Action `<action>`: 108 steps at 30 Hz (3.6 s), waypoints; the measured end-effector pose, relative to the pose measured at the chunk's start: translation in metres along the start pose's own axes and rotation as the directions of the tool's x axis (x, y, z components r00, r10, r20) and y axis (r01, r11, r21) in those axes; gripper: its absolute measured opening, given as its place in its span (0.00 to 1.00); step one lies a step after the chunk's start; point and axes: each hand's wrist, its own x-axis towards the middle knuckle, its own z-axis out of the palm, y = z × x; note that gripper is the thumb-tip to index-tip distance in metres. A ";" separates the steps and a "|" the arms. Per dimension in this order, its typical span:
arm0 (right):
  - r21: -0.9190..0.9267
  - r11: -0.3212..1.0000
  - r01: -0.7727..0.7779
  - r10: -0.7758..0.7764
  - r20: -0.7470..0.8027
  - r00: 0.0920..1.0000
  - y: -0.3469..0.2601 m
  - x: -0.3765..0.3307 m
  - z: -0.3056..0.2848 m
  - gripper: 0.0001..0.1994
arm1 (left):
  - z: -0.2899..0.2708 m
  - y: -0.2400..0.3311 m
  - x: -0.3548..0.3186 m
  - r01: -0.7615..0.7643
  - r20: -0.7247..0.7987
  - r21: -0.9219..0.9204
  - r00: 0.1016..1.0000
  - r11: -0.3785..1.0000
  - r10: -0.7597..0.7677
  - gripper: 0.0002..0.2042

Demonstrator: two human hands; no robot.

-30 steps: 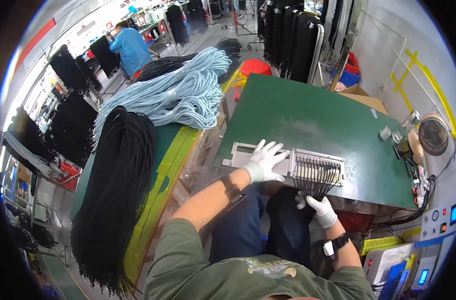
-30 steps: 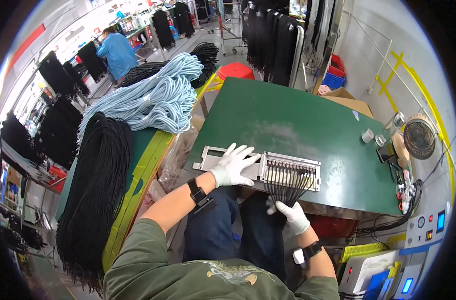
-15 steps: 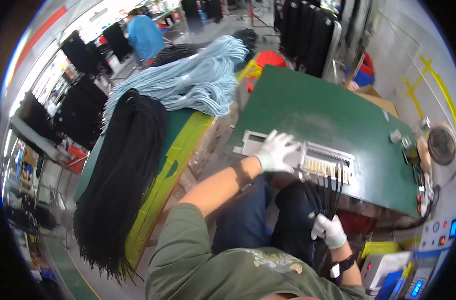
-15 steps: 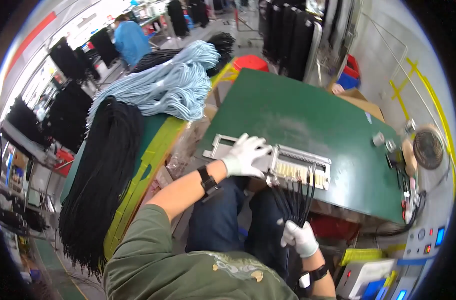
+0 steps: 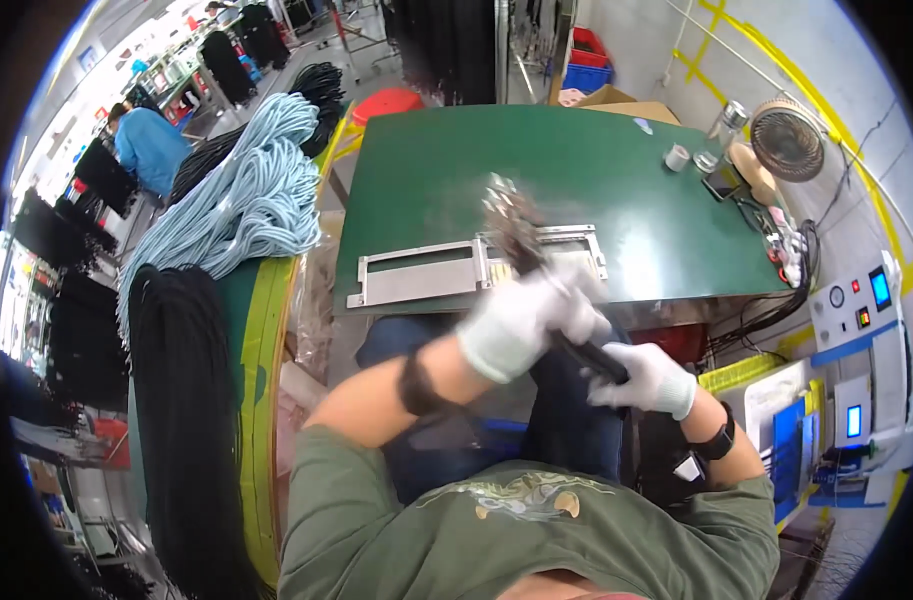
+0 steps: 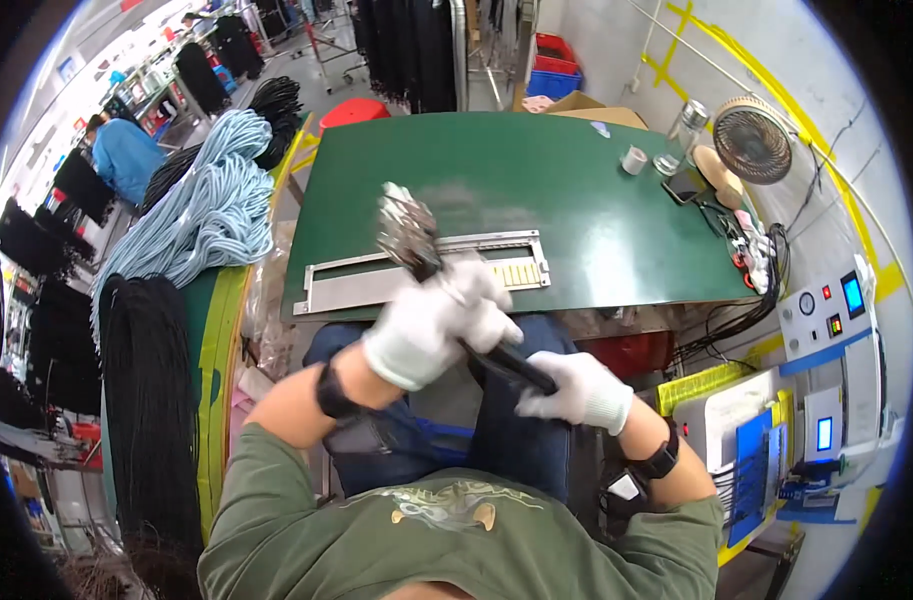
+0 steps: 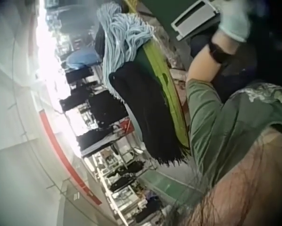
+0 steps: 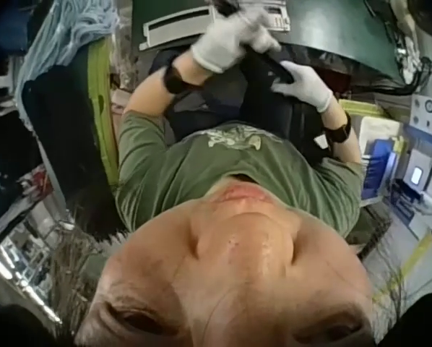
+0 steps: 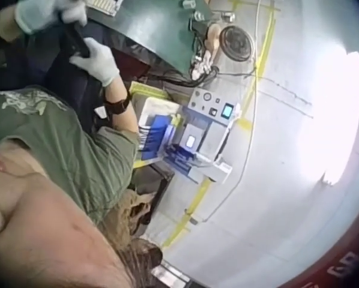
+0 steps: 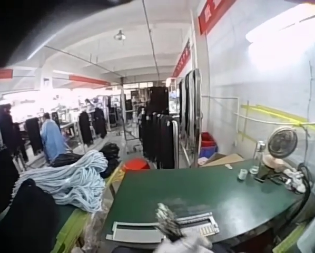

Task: The person places a metal fixture onto the machine, retrieves a bundle of black cables, and inserts the cable ends one at a time into the fixture slots before removing the loaded fixture.

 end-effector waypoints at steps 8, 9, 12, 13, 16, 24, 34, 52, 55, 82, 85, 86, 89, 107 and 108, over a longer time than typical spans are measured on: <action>-0.817 0.377 -0.436 -0.413 -0.569 0.711 0.016 -0.003 -0.164 0.16 | -0.185 0.115 0.010 -0.456 -0.440 -0.425 0.859 0.782 0.262 0.18; -0.843 0.273 -0.463 -0.462 -0.537 0.705 0.001 0.016 -0.174 0.15 | -0.198 0.115 0.015 -0.485 -0.528 -0.400 0.815 0.777 0.238 0.18; -0.930 0.030 -0.365 -0.729 -0.271 0.628 -0.012 0.098 -0.215 0.08 | -0.239 0.100 0.028 -0.516 -0.676 -0.322 0.712 0.794 0.189 0.17; -0.938 0.038 -0.345 -0.754 -0.253 0.606 -0.002 0.131 -0.225 0.07 | -0.256 0.095 0.032 -0.531 -0.746 -0.277 0.644 0.801 0.169 0.17; -0.937 0.074 -0.340 -0.728 -0.284 0.624 0.050 0.219 -0.246 0.11 | -0.325 0.068 0.046 -0.394 -0.707 -0.272 0.701 0.878 0.095 0.17; -0.891 0.366 -0.270 -0.496 -0.432 0.754 0.100 0.260 -0.207 0.29 | -0.328 0.068 0.013 0.386 -0.574 0.730 0.794 0.564 0.200 0.17; -0.849 0.472 0.238 -0.502 -0.037 0.864 0.051 0.183 -0.030 0.33 | -0.256 0.043 -0.055 0.284 -0.242 0.928 0.951 -0.240 0.190 0.10; -0.818 0.430 0.382 -0.660 0.004 0.751 0.096 0.232 -0.049 0.39 | -0.285 0.130 -0.288 0.999 -0.135 -0.054 -0.001 -0.006 0.991 0.42; -0.829 0.420 0.368 -0.650 0.008 0.760 0.097 0.231 -0.049 0.39 | -0.308 0.150 -0.262 0.994 -0.249 -0.042 -0.108 0.100 0.963 0.49; -0.794 0.482 0.371 -0.621 -0.011 0.784 0.094 0.230 -0.051 0.36 | -0.348 0.214 -0.324 -0.115 -0.700 0.714 -0.083 0.691 0.709 0.12; -0.779 0.513 0.360 -0.595 -0.020 0.804 0.094 0.228 -0.051 0.36 | -0.351 0.212 -0.325 -0.125 -0.696 0.717 -0.075 0.686 0.714 0.12; -0.780 0.513 0.360 -0.594 -0.020 0.804 0.093 0.228 -0.051 0.36 | -0.352 0.211 -0.325 -0.130 -0.693 0.719 -0.071 0.683 0.717 0.12; -0.774 0.521 0.359 -0.592 -0.026 0.805 0.094 0.227 -0.051 0.37 | -0.350 0.212 -0.323 -0.121 -0.692 0.721 -0.075 0.683 0.718 0.12; -0.776 0.510 0.371 -0.612 -0.024 0.791 0.098 0.229 -0.054 0.36 | -0.358 0.222 -0.307 0.739 -0.460 0.573 -0.067 0.354 0.885 0.18; -0.772 0.516 0.371 -0.609 -0.027 0.792 0.097 0.228 -0.053 0.36 | -0.358 0.220 -0.308 0.650 -0.485 0.631 -0.097 0.424 0.869 0.18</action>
